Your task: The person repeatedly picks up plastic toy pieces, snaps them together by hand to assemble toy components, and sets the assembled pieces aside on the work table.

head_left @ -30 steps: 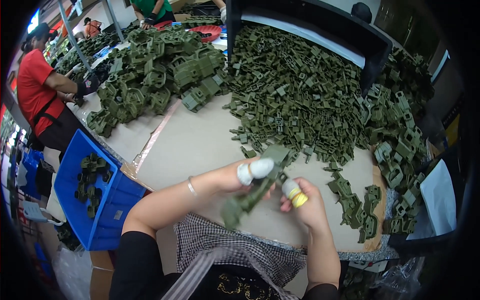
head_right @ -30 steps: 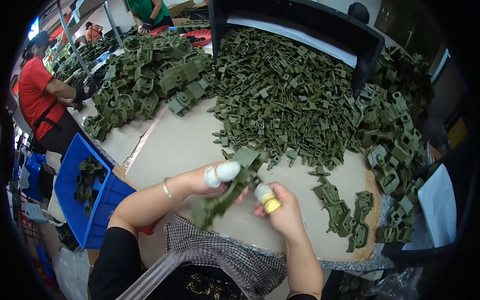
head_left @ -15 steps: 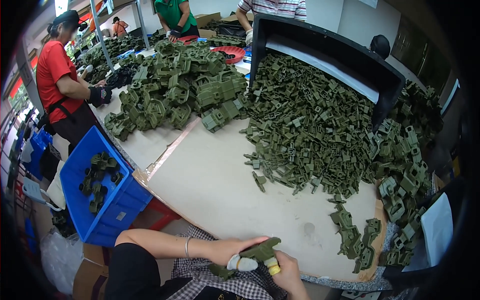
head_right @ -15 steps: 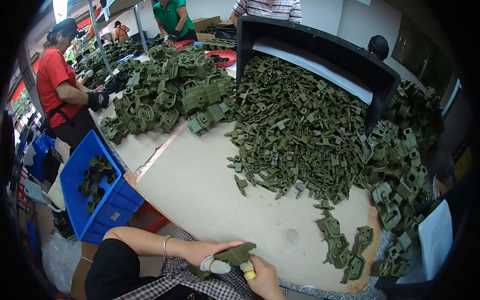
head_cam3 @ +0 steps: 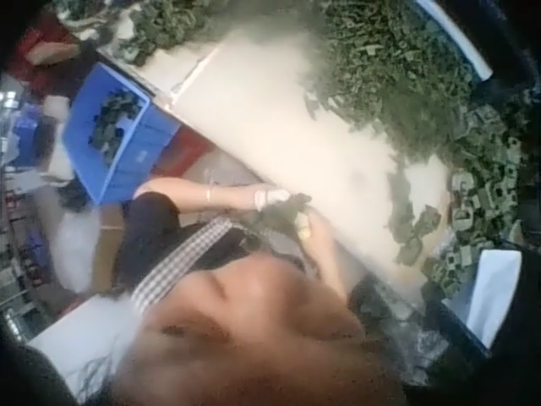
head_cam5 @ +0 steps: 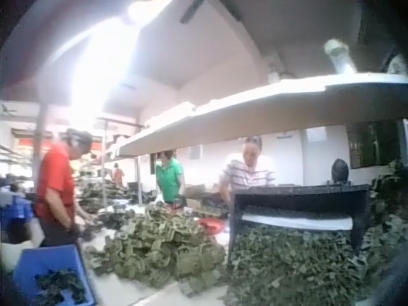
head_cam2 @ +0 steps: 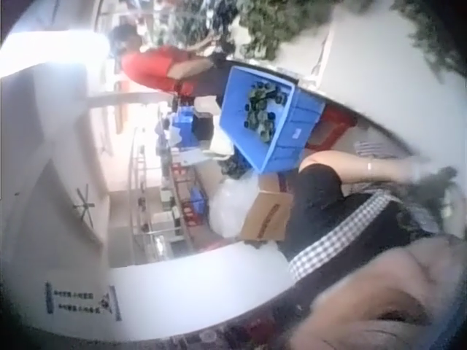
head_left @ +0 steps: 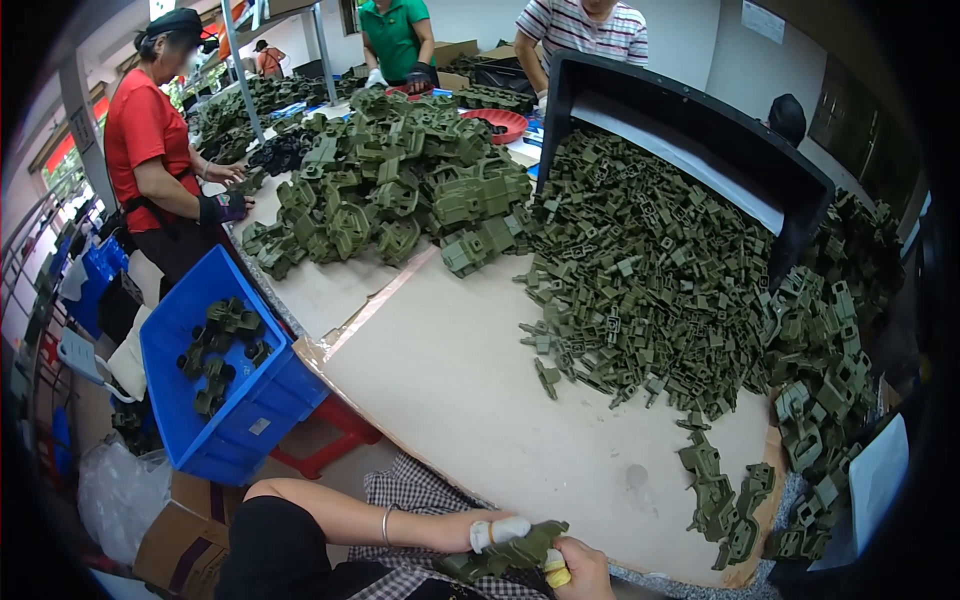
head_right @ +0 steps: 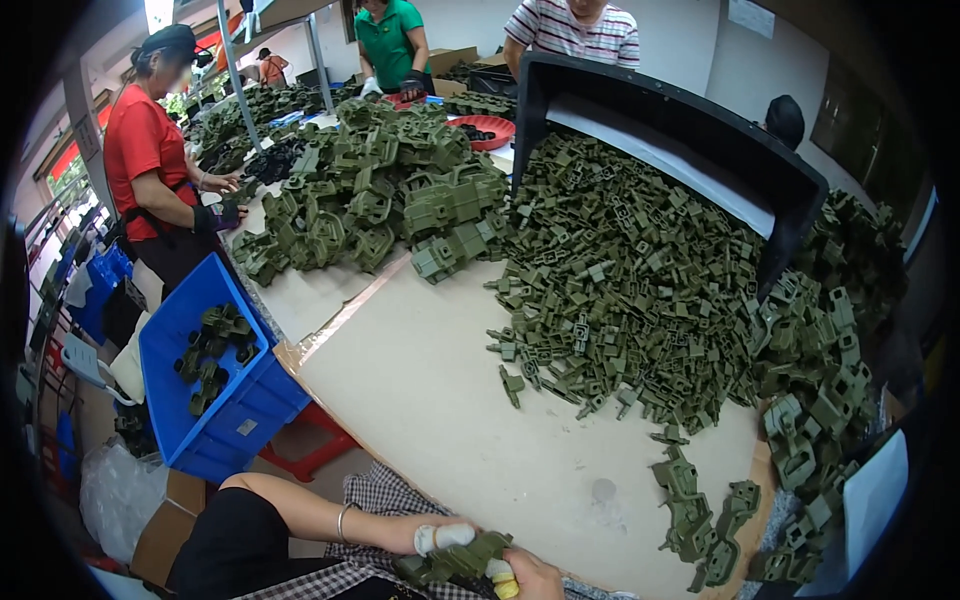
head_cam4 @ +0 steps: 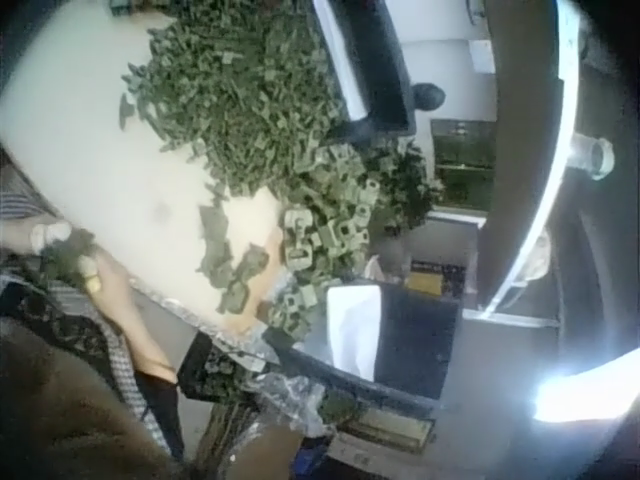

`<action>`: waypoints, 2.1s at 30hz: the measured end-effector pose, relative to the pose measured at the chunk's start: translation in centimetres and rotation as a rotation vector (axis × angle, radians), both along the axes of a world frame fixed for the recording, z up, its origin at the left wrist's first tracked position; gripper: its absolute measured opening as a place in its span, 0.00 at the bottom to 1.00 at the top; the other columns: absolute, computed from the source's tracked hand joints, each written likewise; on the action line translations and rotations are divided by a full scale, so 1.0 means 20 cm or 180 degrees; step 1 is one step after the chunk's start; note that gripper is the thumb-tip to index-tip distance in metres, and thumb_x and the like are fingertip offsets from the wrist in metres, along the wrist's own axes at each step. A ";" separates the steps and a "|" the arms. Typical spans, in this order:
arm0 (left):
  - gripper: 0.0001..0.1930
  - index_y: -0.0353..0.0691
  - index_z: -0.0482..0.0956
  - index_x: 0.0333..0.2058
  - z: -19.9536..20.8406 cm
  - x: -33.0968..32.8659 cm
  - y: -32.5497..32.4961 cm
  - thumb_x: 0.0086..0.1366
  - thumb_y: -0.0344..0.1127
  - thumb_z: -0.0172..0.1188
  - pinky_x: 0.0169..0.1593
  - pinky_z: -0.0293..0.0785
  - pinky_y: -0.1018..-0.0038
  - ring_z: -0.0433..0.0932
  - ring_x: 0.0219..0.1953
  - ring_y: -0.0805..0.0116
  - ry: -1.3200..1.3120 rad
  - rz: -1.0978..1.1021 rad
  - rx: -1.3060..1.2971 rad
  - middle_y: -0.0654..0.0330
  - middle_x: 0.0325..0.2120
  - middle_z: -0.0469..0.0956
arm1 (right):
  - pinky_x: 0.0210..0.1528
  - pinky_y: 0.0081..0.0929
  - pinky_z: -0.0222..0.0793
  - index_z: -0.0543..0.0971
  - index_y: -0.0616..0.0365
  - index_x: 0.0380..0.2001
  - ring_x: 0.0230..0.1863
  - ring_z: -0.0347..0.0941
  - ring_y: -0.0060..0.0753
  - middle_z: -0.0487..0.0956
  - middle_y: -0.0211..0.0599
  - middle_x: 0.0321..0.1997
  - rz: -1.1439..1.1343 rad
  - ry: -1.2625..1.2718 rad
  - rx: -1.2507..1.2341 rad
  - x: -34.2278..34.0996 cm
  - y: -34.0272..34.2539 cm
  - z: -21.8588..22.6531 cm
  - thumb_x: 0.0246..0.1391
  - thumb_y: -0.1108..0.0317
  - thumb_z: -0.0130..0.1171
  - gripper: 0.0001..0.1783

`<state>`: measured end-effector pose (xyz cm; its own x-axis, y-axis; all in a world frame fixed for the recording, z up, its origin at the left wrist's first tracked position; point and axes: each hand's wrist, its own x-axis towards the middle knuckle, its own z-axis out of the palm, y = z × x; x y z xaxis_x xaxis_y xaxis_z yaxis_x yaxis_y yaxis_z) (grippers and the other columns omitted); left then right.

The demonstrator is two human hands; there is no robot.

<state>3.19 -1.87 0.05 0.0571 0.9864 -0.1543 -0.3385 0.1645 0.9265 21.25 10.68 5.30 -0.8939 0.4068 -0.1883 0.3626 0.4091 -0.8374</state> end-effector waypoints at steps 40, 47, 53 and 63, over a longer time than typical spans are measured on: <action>0.19 0.34 0.67 0.43 0.15 -0.16 0.17 0.55 0.37 0.59 0.39 0.69 0.75 0.73 0.33 0.73 0.1006 -0.0852 0.0220 0.57 0.34 0.75 | 0.30 0.28 0.70 0.73 0.60 0.32 0.27 0.74 0.44 0.75 0.43 0.27 0.0275 0.0771 0.0312 -0.13 0.18 -0.08 0.38 0.74 0.58 0.13; 0.17 0.35 0.69 0.32 0.16 -0.08 0.10 0.50 0.40 0.61 0.25 0.68 0.67 0.74 0.22 0.57 0.1585 -0.1041 0.0754 0.52 0.19 0.74 | 0.26 0.33 0.69 0.70 0.62 0.29 0.25 0.72 0.46 0.73 0.42 0.28 0.0908 0.0616 0.0526 -0.09 0.12 0.01 0.33 0.72 0.60 0.15; 0.19 0.36 0.68 0.27 0.16 -0.08 0.12 0.46 0.46 0.61 0.22 0.67 0.61 0.72 0.21 0.49 0.2144 -0.0932 0.1127 0.52 0.18 0.72 | 0.25 0.33 0.69 0.69 0.62 0.28 0.24 0.72 0.45 0.73 0.42 0.27 0.0968 0.0706 0.0511 -0.08 0.12 0.01 0.32 0.72 0.61 0.16; 0.36 0.36 0.49 0.58 0.10 -0.19 0.21 0.56 0.39 0.59 0.49 0.65 0.70 0.66 0.51 0.67 0.1016 -0.0354 0.1058 0.50 0.51 0.64 | 0.26 0.16 0.69 0.74 0.63 0.34 0.27 0.72 0.19 0.75 0.29 0.28 -0.1264 0.0907 -0.2734 -0.10 0.33 0.00 0.43 0.81 0.57 0.11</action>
<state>-0.52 2.32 2.12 0.1662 0.9758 0.1419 -0.0256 -0.1396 0.9899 19.32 17.25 5.35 -0.7798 0.5129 -0.3590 0.0807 -0.4863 -0.8700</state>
